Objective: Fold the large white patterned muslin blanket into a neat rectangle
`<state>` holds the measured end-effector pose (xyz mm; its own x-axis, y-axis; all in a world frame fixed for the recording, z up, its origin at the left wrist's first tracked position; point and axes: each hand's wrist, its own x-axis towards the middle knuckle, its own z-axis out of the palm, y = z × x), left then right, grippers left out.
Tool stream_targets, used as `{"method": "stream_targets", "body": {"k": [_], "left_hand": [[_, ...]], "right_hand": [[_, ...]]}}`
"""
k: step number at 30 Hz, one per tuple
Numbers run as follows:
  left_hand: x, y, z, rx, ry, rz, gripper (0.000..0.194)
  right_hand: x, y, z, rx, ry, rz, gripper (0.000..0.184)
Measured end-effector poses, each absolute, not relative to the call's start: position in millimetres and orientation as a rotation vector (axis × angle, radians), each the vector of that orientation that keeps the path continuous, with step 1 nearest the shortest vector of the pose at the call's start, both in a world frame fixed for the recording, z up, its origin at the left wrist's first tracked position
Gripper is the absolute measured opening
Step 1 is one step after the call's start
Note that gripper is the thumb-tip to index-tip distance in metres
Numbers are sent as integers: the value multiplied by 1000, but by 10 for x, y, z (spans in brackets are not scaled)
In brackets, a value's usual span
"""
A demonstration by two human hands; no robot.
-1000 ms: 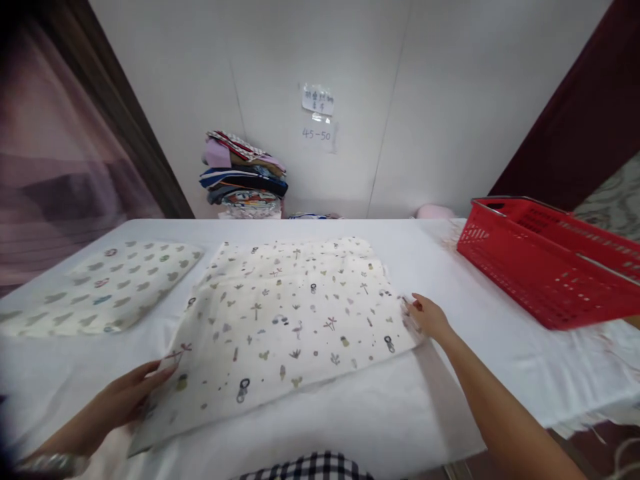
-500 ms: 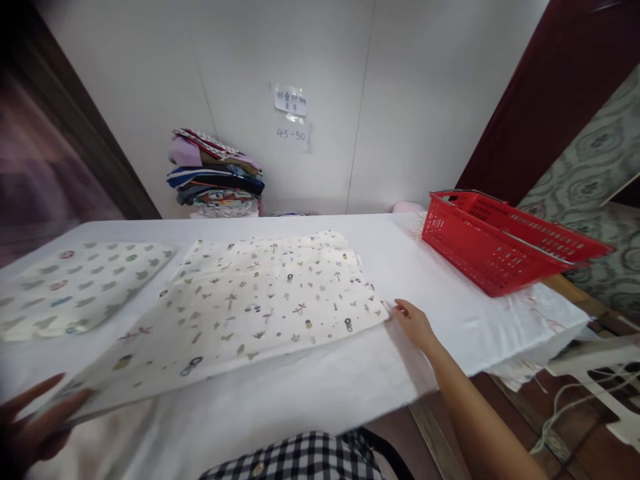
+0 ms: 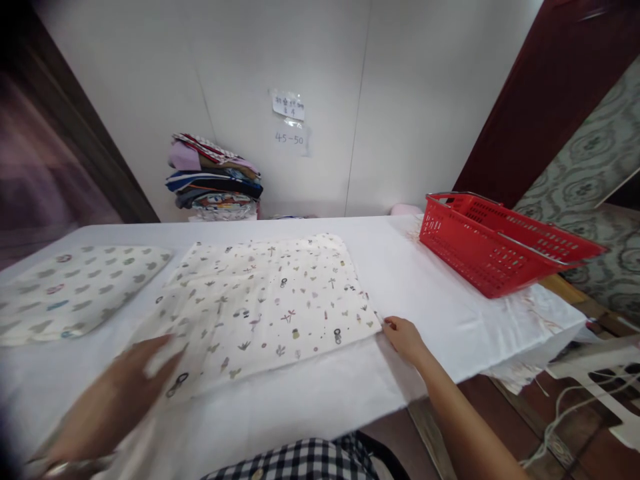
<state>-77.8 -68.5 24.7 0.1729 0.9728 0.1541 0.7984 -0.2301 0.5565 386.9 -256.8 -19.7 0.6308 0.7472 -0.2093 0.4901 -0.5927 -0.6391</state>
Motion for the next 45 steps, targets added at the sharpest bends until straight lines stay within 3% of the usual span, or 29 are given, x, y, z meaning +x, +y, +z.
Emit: {"method": "stream_targets", "body": {"k": [4,7,11,14,18,24,30,41,45], "left_hand": [[431,-1089,243,2532,946,484,35],[1184,-1312,150,2695,484,380,38],[1900,-1417,87,2832,351,324,41],[2203,-1393,37,2828,430,261,31],[2307,-1271,-11,2610,581,257,16],[2279,-1139,136,2221,819,428,24],[2380,-1373,41,2543,422,453,19],[2405,-1371,-18,2817,211,520,25],[2407,-1392,-61,2820,227,491,22]], "right_hand": [[3873,-2513,-141,-2397,-1162,516,7],[3812,-2523,-111,-2281,-1049,588,8],[3686,-2551,-60,-1908,-690,784,19],[3626,-2541,-40,-1681,-537,826,27],[3618,-2522,-97,-1580,-491,784,37],[3619,-2529,-142,-1545,-532,755,40],[3566,-2506,-47,-1514,-611,780,45],[3582,-2527,-19,-1516,-651,817,61],[3586,-2529,-16,-1606,-706,824,53]]}}
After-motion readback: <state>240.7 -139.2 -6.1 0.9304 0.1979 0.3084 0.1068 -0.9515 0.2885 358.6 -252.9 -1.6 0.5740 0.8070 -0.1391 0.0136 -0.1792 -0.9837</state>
